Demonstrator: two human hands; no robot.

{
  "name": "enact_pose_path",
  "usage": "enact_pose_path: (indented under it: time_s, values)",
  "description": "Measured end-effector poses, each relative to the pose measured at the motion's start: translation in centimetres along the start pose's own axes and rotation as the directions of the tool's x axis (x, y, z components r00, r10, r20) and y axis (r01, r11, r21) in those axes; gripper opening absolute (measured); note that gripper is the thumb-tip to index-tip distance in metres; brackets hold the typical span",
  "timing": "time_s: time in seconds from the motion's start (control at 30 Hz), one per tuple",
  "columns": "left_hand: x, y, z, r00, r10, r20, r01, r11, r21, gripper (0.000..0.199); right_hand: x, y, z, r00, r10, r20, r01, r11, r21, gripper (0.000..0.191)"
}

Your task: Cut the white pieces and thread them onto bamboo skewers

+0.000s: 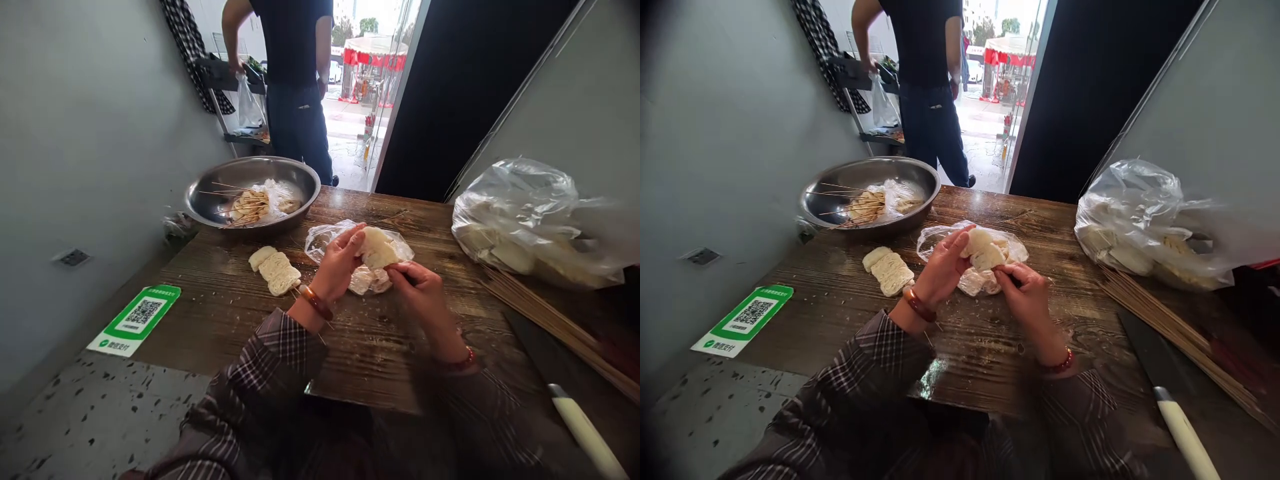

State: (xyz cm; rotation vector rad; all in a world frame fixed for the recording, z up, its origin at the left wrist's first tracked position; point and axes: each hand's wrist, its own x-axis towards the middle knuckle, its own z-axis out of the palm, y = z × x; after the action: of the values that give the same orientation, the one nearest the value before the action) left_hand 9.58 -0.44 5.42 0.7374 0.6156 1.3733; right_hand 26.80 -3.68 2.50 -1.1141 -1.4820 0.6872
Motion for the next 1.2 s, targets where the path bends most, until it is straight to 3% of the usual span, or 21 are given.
enact_pose_path:
  time_s: [0.13, 0.23, 0.3, 0.37, 0.43, 0.57, 0.77, 0.97, 1.1, 1.2]
  values:
    - [0.9, 0.9, -1.3, 0.997, 0.041, -0.062, -0.034, 0.992, 0.119, 0.049, 0.5, 0.7, -0.7, 0.978, 0.147, -0.145, -0.13, 0.984, 0.121, 0.018]
    - [1.7, 1.2, -2.5, 0.981, 0.164, -0.1, -0.121, 0.93, 0.346, 0.036, 1.0, 1.0, -1.1, 0.943, 0.227, -0.243, -0.164, 0.953, 0.253, 0.022]
    - [2.2, 1.3, -3.3, 0.957, 0.28, -0.076, -0.196, 0.818, 0.54, 0.027, 1.2, 0.9, -1.2, 0.933, 0.24, -0.269, -0.158, 0.943, 0.294, 0.022]
    - [2.5, 1.2, -3.9, 0.925, 0.38, -0.003, -0.262, 0.644, 0.718, 0.021, 1.3, 0.9, -1.2, 0.932, 0.244, -0.268, -0.159, 0.94, 0.302, 0.023]
    - [2.8, 1.0, -4.3, 0.907, 0.413, 0.081, -0.295, 0.487, 0.822, 0.017, 1.2, 0.9, -1.1, 0.934, 0.252, -0.251, -0.172, 0.938, 0.302, 0.024]
    - [3.0, 0.2, -4.5, 0.925, 0.335, 0.181, -0.297, 0.337, 0.893, 0.009, 1.2, 1.0, -1.1, 0.932, 0.273, -0.237, -0.197, 0.933, 0.301, 0.027]
    - [3.6, -1.0, -3.7, 0.921, 0.255, 0.295, -0.328, 0.097, 0.94, 0.016, 1.4, 0.8, -1.3, 0.926, 0.241, -0.291, -0.165, 0.951, 0.263, 0.032]
    - [5.4, -1.8, -1.0, 0.863, 0.205, 0.461, -0.44, -0.143, 0.887, 0.033, 1.8, 1.0, -1.4, 0.931, 0.229, -0.285, -0.143, 0.946, 0.292, 0.028]
    - [6.7, -2.5, -0.2, 0.873, 0.178, 0.455, -0.423, -0.189, 0.886, 0.025, 1.9, 1.2, -1.3, 0.937, 0.223, -0.27, -0.145, 0.949, 0.28, 0.028]
    - [7.2, -2.4, -0.3, 0.891, 0.237, 0.387, -0.389, -0.042, 0.92, 0.012, 2.0, 1.0, -1.3, 0.939, 0.219, -0.264, -0.147, 0.952, 0.268, 0.029]
